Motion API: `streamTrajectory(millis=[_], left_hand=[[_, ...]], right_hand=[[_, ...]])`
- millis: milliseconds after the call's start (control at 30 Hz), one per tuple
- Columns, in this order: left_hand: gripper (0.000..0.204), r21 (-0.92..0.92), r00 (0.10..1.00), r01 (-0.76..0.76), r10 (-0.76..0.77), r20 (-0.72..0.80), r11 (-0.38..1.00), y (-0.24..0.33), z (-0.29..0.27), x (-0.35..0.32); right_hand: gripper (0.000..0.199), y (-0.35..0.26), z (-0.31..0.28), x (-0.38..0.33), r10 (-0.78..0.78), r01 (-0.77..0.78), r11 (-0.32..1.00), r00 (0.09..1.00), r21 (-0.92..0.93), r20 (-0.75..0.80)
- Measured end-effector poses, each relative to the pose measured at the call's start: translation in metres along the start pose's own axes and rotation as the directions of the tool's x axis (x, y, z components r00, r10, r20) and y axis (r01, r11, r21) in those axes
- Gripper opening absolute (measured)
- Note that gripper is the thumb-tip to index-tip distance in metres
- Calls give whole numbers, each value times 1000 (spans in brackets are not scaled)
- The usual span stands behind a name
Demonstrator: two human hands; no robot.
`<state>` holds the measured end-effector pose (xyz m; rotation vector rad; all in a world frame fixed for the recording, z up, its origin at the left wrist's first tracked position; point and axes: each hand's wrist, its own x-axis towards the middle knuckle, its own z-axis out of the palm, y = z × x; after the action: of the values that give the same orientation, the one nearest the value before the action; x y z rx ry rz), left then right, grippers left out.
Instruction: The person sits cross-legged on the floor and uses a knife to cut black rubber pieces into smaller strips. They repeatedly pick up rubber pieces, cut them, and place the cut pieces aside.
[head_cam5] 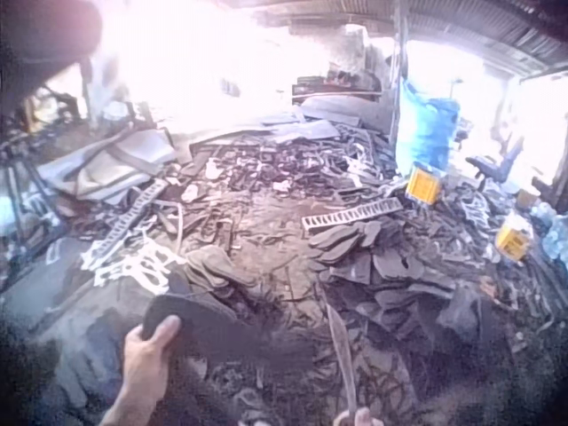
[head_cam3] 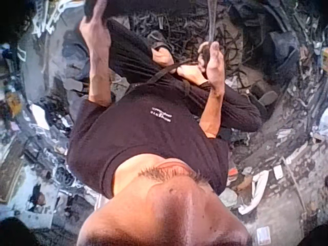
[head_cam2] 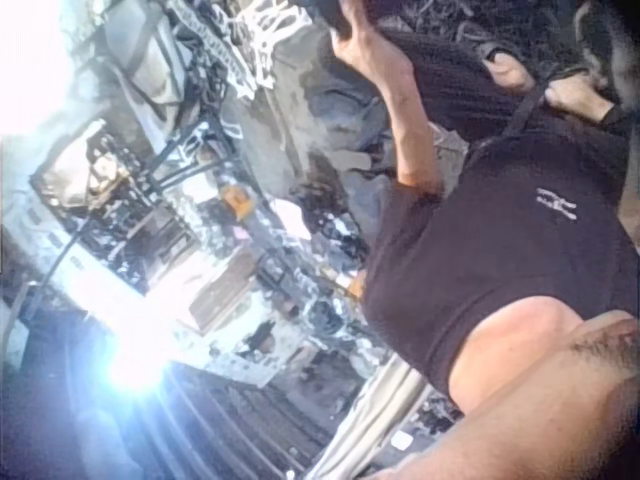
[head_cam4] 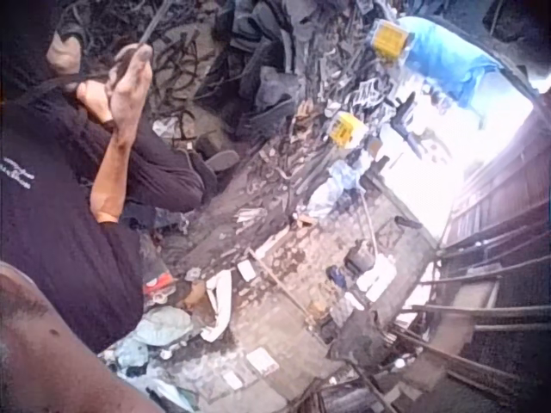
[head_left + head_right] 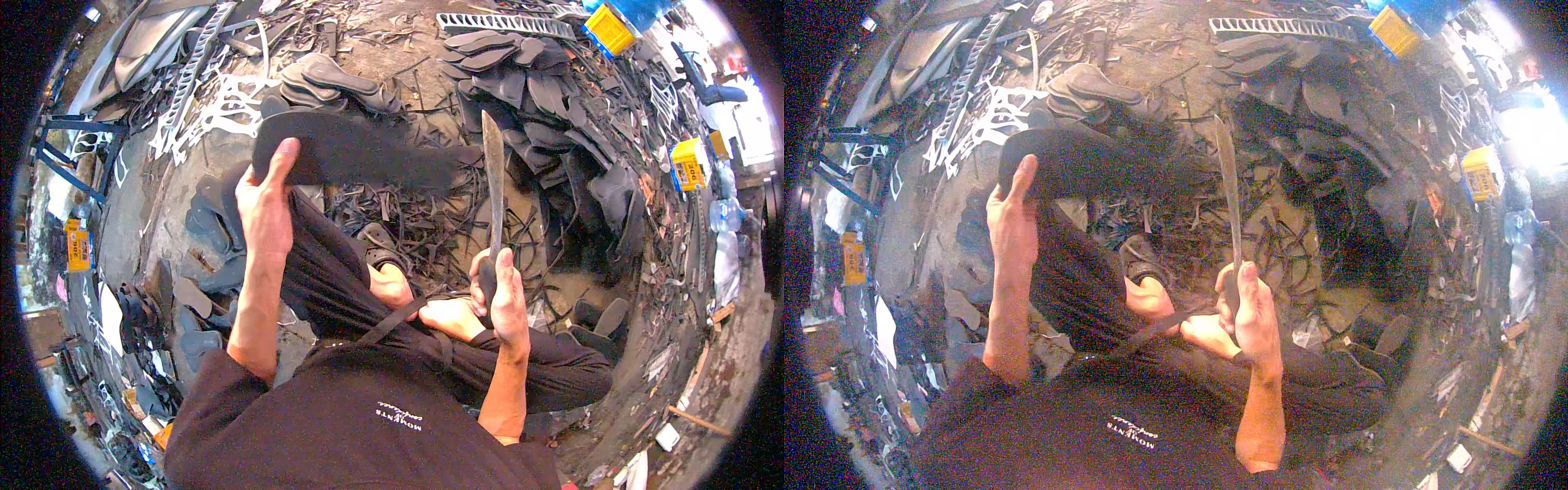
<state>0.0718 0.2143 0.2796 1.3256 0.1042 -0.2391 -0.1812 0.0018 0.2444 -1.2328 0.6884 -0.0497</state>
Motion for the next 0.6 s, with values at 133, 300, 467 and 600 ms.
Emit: streamTrajectory(millis=[133,300,467,600], left_hand=[[50,77,986,163,-161,-30,984,-53,-3,-31],[53,-151,958,237,-257,-126,960,-72,7,-67],[50,-282,941,258,-306,-143,924,-76,8,-66],[48,-324,939,257,-315,-140,910,-81,7,-68]], right_hand=[[59,8,35,6,20,-12,991,998,-133,62],[46,22,89,3,-363,333,791,931,-513,45],[46,48,76,-29,-228,233,749,970,-621,90],[49,52,73,-28,-265,276,709,957,-649,118]])
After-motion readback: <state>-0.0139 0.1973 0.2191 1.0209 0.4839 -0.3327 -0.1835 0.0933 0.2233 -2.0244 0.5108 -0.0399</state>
